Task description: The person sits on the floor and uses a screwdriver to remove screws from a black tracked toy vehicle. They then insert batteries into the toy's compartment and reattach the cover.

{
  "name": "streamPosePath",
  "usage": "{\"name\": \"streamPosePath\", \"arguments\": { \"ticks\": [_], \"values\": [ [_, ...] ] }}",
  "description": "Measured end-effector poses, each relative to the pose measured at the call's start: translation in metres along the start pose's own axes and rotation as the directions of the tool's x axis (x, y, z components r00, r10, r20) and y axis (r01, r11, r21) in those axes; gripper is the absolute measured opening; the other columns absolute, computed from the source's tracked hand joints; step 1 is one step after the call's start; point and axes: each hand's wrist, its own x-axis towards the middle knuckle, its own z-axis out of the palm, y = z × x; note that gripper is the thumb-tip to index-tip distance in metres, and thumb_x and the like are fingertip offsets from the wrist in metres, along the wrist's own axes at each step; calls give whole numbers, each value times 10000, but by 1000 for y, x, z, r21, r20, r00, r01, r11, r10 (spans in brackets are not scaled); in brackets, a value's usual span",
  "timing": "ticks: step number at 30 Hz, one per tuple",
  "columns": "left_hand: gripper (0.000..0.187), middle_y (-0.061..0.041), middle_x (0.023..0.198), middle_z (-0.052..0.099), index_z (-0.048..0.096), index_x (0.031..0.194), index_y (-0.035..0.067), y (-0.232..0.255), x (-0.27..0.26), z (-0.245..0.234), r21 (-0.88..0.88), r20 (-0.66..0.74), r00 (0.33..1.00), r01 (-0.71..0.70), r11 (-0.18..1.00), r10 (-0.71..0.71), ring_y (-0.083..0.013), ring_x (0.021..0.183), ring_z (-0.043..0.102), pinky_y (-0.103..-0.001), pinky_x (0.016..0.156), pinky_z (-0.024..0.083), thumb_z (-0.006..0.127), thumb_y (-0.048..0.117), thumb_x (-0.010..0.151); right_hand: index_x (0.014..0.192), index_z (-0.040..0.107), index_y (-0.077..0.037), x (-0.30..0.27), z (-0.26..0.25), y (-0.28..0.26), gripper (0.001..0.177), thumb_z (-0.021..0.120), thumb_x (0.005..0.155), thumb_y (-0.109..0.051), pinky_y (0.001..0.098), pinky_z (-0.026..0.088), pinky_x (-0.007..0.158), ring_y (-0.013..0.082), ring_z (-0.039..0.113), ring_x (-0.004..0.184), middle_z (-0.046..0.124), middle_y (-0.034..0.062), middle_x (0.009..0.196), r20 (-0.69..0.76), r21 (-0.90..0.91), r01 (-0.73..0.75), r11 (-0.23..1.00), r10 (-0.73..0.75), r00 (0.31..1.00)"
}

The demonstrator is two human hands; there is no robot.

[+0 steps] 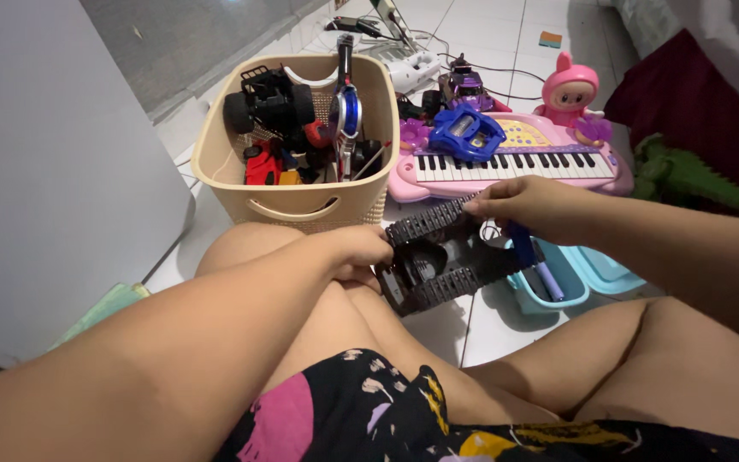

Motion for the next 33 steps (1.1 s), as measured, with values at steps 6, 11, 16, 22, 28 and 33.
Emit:
{"name": "streamPosePath", "arguments": {
  "ticks": [6, 11, 16, 22, 28, 33],
  "values": [
    [386, -207, 1077, 672, 593, 1228, 46, -5, 19, 3, 34, -20, 1000, 9, 999, -8, -359, 834, 724, -426, 597, 627, 483, -61, 874, 1120, 810, -98, 0, -4, 9, 377, 742, 883, -383, 268, 402, 598, 108, 517, 696, 692, -8, 855, -32, -41, -132, 990, 130, 991],
    [457, -190, 1100, 664, 577, 1294, 46, -9, 32, 3, 177, 11, 999, 45, 983, -48, -312, 814, 724, -403, 605, 638, 508, -82, 860, 1114, 808, -56, 6, -5, 18, 383, 787, 870, -351, 281, 410, 600, 120, 530, 703, 680, 27, 861, 44, -4, -269, 963, 269, 962],
    [576, -202, 1138, 663, 508, 1390, 132, -17, 44, 4, 206, -17, 992, 123, 971, -123, -330, 810, 710, -424, 620, 620, 550, -98, 864, 1084, 824, -68, 3, 2, 29, 362, 792, 835, -328, 221, 480, 732, 62, 636, 796, 807, 12, 959, 49, -109, -198, 974, 204, 978],
    [579, -179, 1121, 684, 532, 1377, 144, -32, 72, 5, 250, -66, 990, 136, 959, -123, -321, 778, 727, -423, 610, 623, 504, -120, 862, 1074, 829, -61, 4, 10, 29, 365, 794, 835, -335, 273, 466, 702, 106, 568, 747, 788, 28, 933, 52, -123, -182, 976, 190, 981],
    [395, -185, 993, 745, 669, 1239, 90, -23, 77, -4, 455, -305, 952, 146, 879, 0, -335, 802, 769, -427, 615, 614, 575, -15, 870, 1050, 828, -72, 31, 12, 38, 293, 774, 873, -299, 254, 448, 701, 87, 587, 762, 759, 3, 875, -28, -124, -154, 980, 152, 988],
    [379, -151, 1106, 727, 664, 1181, 117, -6, 31, 2, 600, -451, 827, 3, 800, 334, -307, 1008, 724, -426, 868, 570, 697, 134, 804, 1030, 809, -42, 60, 13, 54, 257, 773, 890, -255, 284, 475, 696, 126, 600, 749, 720, 39, 832, -47, -13, -105, 994, 104, 993]
  ]
}}
